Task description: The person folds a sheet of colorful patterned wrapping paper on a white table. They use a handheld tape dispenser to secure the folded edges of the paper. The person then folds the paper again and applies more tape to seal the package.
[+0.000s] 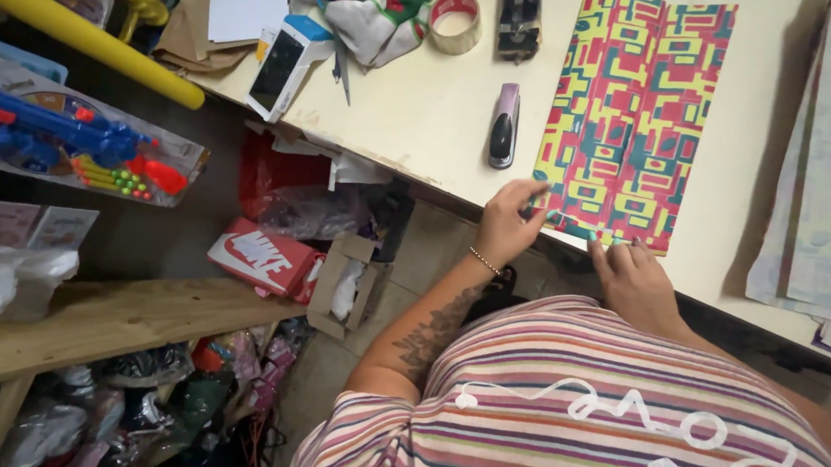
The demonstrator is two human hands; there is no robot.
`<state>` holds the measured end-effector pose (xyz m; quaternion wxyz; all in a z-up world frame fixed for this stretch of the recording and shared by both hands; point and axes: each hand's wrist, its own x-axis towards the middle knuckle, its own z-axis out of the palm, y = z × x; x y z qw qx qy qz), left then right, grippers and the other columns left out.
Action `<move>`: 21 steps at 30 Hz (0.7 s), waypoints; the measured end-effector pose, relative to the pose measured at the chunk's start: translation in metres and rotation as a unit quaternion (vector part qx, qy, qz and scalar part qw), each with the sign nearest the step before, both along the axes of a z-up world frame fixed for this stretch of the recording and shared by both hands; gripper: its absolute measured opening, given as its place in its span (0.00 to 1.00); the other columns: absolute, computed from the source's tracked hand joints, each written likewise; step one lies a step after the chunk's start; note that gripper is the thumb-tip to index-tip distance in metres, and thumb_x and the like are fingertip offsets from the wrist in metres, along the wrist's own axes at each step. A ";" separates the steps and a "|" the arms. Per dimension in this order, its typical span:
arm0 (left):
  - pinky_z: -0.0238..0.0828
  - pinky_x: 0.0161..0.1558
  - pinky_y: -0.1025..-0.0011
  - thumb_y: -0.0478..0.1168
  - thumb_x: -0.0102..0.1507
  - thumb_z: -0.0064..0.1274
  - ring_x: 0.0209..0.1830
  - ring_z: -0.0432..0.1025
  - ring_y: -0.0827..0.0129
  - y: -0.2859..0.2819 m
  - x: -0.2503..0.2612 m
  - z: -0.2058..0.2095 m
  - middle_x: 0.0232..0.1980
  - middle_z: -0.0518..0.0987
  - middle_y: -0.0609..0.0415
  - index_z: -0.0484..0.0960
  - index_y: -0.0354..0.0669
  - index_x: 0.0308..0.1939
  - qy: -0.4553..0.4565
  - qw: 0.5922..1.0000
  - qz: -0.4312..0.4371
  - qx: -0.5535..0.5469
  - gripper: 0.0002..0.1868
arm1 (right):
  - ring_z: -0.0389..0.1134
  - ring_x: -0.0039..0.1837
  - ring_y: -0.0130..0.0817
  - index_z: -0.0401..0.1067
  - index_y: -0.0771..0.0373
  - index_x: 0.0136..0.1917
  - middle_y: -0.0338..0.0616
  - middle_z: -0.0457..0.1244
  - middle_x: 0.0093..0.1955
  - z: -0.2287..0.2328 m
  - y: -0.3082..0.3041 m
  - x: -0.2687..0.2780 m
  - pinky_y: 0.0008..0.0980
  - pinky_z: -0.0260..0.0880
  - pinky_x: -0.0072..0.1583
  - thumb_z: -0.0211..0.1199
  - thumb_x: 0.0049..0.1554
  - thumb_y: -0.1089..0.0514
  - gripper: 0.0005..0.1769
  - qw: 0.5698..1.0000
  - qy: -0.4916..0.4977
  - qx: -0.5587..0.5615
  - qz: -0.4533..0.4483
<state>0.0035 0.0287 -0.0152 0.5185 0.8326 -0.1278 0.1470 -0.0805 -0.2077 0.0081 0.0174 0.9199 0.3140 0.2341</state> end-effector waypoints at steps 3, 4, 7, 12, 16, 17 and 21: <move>0.77 0.53 0.64 0.32 0.49 0.66 0.47 0.76 0.62 0.003 0.000 0.006 0.52 0.78 0.55 0.80 0.52 0.60 -0.024 0.999 0.005 -0.022 0.34 | 0.67 0.49 0.47 0.72 0.59 0.68 0.47 0.59 0.44 -0.005 -0.002 -0.002 0.40 0.71 0.63 0.55 0.56 0.59 0.26 1.000 0.006 -0.008 -0.010; 0.77 0.53 0.64 0.32 0.49 0.66 0.47 0.76 0.62 0.001 0.000 0.004 0.52 0.78 0.55 0.80 0.52 0.60 -0.024 0.999 0.004 -0.021 0.34 | 0.67 0.49 0.47 0.72 0.59 0.68 0.47 0.59 0.44 -0.007 -0.002 -0.002 0.40 0.71 0.63 0.55 0.56 0.59 0.26 1.000 0.007 -0.007 -0.010; 0.74 0.59 0.58 0.28 0.48 0.63 0.58 0.74 0.50 0.003 0.002 0.004 0.57 0.75 0.46 0.80 0.44 0.60 -0.072 0.997 -0.020 -0.011 0.34 | 0.65 0.46 0.46 0.69 0.56 0.74 0.47 0.58 0.42 -0.019 0.001 0.004 0.39 0.72 0.55 0.57 0.51 0.56 0.36 1.000 0.024 0.012 -0.008; 0.75 0.59 0.58 0.30 0.55 0.61 0.57 0.75 0.51 0.006 -0.018 0.027 0.60 0.73 0.47 0.80 0.44 0.54 -0.105 0.994 0.003 0.036 0.22 | 0.63 0.42 0.47 0.70 0.53 0.72 0.48 0.58 0.40 -0.036 -0.004 0.006 0.39 0.67 0.45 0.59 0.49 0.56 0.35 0.999 0.027 -0.027 0.005; 0.77 0.56 0.62 0.37 0.57 0.65 0.57 0.76 0.53 -0.005 -0.031 0.018 0.56 0.74 0.50 0.79 0.39 0.45 -0.061 0.993 0.086 0.053 0.15 | 0.66 0.47 0.48 0.71 0.52 0.72 0.48 0.60 0.45 -0.005 0.000 0.003 0.35 0.71 0.45 0.60 0.49 0.53 0.35 1.000 0.020 -0.019 0.002; 0.77 0.55 0.63 0.38 0.58 0.65 0.56 0.77 0.55 -0.007 -0.032 0.013 0.55 0.75 0.53 0.77 0.41 0.40 -0.048 0.994 0.086 0.047 0.12 | 0.67 0.52 0.49 0.73 0.53 0.69 0.49 0.61 0.48 0.001 0.000 0.001 0.35 0.72 0.44 0.61 0.51 0.55 0.31 1.000 0.023 -0.002 -0.011; 0.76 0.58 0.62 0.37 0.58 0.61 0.53 0.78 0.57 -0.008 -0.031 0.012 0.53 0.78 0.58 0.71 0.46 0.30 -0.030 0.995 0.094 0.016 0.11 | 0.69 0.63 0.52 0.75 0.54 0.67 0.52 0.63 0.55 0.011 0.000 -0.003 0.33 0.75 0.50 0.62 0.53 0.55 0.27 0.999 0.017 0.024 -0.024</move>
